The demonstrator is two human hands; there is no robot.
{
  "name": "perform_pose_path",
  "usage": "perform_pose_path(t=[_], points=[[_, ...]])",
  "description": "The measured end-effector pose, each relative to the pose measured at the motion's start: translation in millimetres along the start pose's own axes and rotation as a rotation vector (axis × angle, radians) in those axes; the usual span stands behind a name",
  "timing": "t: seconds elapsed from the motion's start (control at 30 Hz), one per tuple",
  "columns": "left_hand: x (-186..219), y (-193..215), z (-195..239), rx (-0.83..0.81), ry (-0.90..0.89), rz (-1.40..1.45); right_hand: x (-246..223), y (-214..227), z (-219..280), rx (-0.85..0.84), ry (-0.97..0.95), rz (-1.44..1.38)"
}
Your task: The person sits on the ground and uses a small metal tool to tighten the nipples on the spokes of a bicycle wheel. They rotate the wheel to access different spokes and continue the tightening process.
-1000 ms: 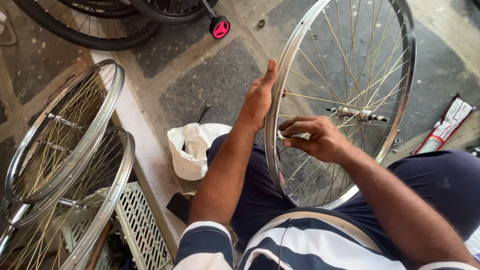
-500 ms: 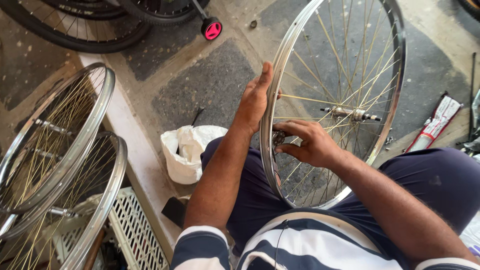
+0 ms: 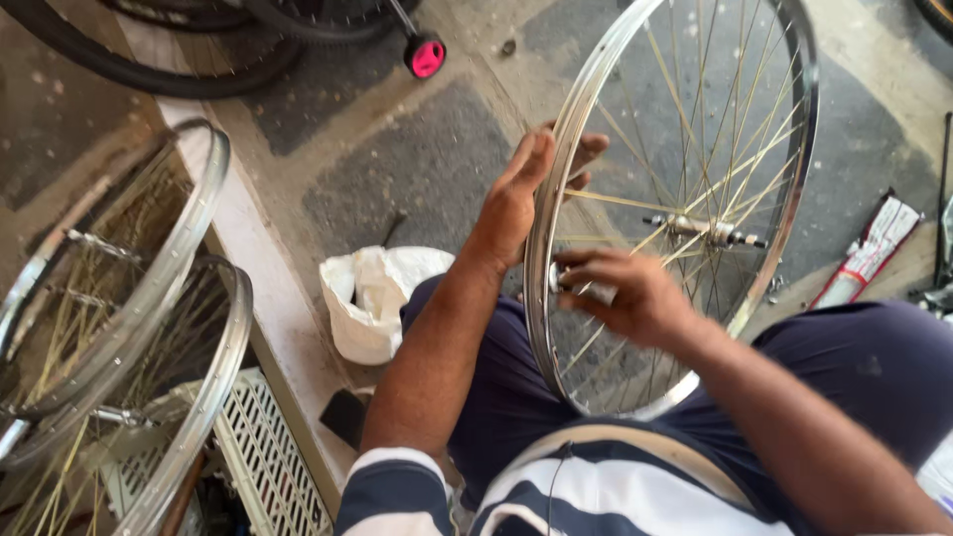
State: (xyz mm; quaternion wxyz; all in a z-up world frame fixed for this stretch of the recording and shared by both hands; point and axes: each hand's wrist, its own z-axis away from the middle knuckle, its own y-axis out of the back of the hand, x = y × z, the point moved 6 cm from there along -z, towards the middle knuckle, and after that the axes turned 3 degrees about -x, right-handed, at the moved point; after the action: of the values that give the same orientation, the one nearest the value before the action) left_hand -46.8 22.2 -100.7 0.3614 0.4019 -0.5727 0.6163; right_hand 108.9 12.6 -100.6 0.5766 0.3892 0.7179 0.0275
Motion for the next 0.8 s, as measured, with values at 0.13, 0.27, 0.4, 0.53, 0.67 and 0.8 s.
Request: perform_pose_path(t=[0.13,0.27,0.4,0.53,0.67,0.8], points=[[-8.7,1.0,-2.3,0.016,0.001,0.004,34.4,-6.5,-11.3,-0.343,-0.342,-0.265],[-17.2,6.2,-3.7,0.005,-0.030,0.090,26.7,-14.7,-12.1,-0.189,-0.180,0.037],[-16.4,5.1,-6.4,-0.014,-0.033,0.078,3.2,-14.6,-3.8,0.014,-0.021,0.314],[-19.7,5.2,1.9,0.014,-0.006,0.057,46.9,-46.0,0.5,-0.511,-0.492,0.502],[-16.2,7.3,-2.4,0.017,-0.037,0.038,28.2,-50.6,4.1,-0.086,-0.198,0.556],[-19.8,8.8,-3.9,0.015,-0.014,0.061,46.6,-32.0,-6.0,-0.390,-0.360,-0.180]])
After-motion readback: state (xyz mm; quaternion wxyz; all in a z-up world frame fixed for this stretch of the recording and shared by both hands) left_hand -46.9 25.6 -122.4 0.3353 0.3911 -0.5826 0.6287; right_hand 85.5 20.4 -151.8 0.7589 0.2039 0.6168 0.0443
